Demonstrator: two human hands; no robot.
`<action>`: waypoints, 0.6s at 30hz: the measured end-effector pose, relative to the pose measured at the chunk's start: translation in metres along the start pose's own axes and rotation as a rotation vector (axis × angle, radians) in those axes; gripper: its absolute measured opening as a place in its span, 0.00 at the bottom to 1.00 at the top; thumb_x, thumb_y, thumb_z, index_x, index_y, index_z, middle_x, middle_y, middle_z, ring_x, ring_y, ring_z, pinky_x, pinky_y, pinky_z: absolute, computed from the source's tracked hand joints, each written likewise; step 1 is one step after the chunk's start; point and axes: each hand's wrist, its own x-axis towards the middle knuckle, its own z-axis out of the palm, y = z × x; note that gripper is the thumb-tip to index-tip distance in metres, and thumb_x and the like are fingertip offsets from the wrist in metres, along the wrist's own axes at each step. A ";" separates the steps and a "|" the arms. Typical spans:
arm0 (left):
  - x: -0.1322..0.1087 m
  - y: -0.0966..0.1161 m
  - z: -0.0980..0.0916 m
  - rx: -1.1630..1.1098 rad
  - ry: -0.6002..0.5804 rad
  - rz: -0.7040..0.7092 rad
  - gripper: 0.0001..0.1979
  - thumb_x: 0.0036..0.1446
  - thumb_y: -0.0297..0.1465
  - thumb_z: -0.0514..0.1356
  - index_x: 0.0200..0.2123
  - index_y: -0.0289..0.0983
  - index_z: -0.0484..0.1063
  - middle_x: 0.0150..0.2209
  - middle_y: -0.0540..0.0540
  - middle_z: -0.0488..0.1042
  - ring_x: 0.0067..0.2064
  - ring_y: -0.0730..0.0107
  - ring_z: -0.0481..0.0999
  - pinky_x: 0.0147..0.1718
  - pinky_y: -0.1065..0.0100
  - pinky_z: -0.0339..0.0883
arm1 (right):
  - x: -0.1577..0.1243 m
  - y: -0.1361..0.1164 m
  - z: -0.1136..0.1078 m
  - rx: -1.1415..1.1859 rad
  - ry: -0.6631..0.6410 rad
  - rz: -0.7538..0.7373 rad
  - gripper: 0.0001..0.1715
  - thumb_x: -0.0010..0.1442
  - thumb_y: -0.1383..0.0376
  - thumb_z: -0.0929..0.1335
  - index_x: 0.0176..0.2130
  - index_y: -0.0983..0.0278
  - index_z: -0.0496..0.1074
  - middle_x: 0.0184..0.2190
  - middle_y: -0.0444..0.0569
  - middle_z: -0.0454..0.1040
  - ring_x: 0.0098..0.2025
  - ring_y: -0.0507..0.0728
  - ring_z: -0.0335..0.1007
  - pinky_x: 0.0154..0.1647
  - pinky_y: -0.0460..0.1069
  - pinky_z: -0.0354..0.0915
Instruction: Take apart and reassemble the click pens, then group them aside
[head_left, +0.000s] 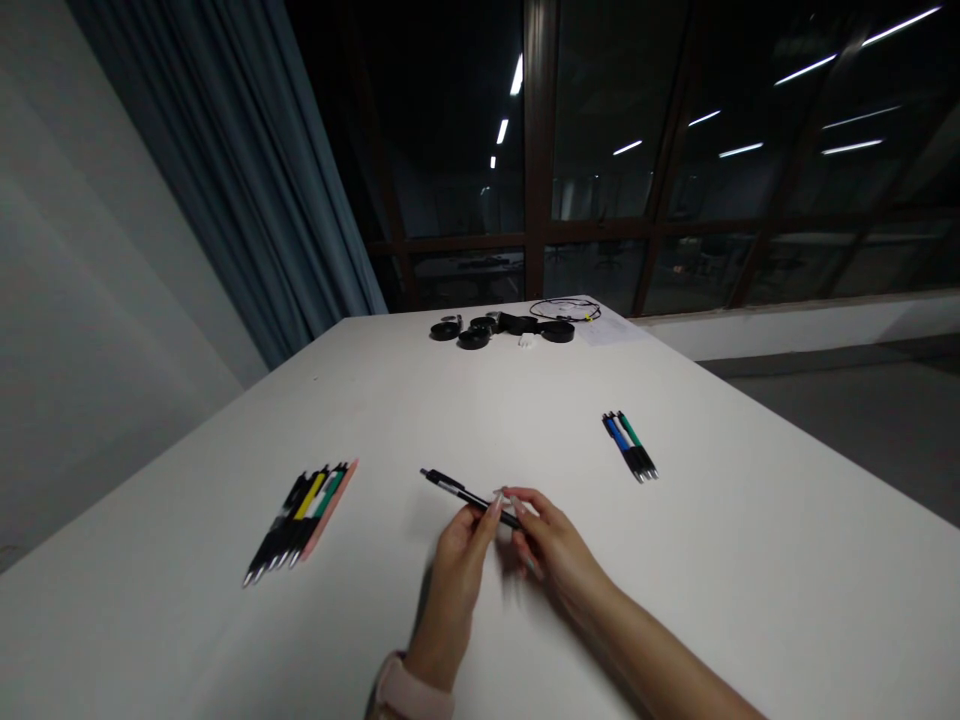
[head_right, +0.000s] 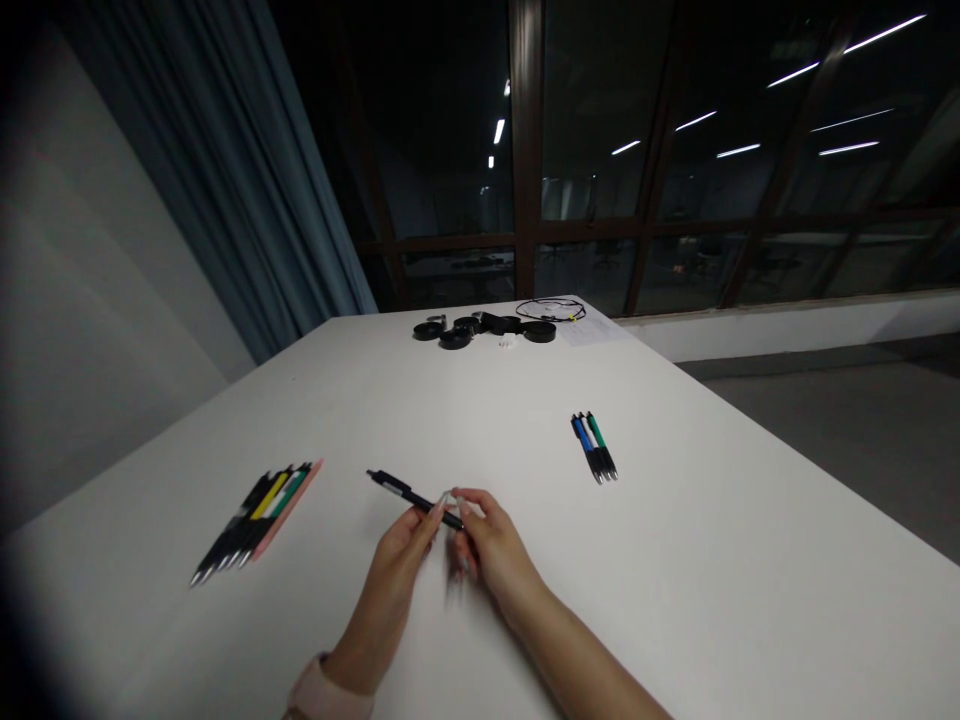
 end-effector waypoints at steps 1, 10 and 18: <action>0.000 0.000 0.000 -0.008 -0.013 -0.007 0.24 0.43 0.51 0.68 0.31 0.36 0.77 0.22 0.49 0.74 0.27 0.66 0.71 0.29 0.67 0.65 | -0.001 -0.001 0.000 0.006 0.002 -0.017 0.38 0.46 0.41 0.73 0.46 0.65 0.67 0.13 0.32 0.62 0.12 0.46 0.49 0.15 0.43 0.53; -0.008 0.018 0.001 -0.008 0.180 0.024 0.25 0.42 0.53 0.68 0.30 0.35 0.76 0.23 0.51 0.70 0.26 0.73 0.65 0.26 0.71 0.58 | -0.001 -0.007 -0.004 0.067 0.049 -0.088 0.31 0.45 0.46 0.76 0.42 0.63 0.71 0.16 0.33 0.59 0.17 0.47 0.51 0.16 0.43 0.56; -0.007 0.018 -0.005 0.033 0.229 0.014 0.28 0.43 0.54 0.67 0.37 0.36 0.78 0.28 0.50 0.72 0.30 0.71 0.65 0.31 0.70 0.58 | -0.001 -0.015 -0.010 -0.174 0.102 -0.099 0.33 0.46 0.40 0.72 0.35 0.66 0.78 0.14 0.36 0.59 0.16 0.47 0.52 0.18 0.44 0.51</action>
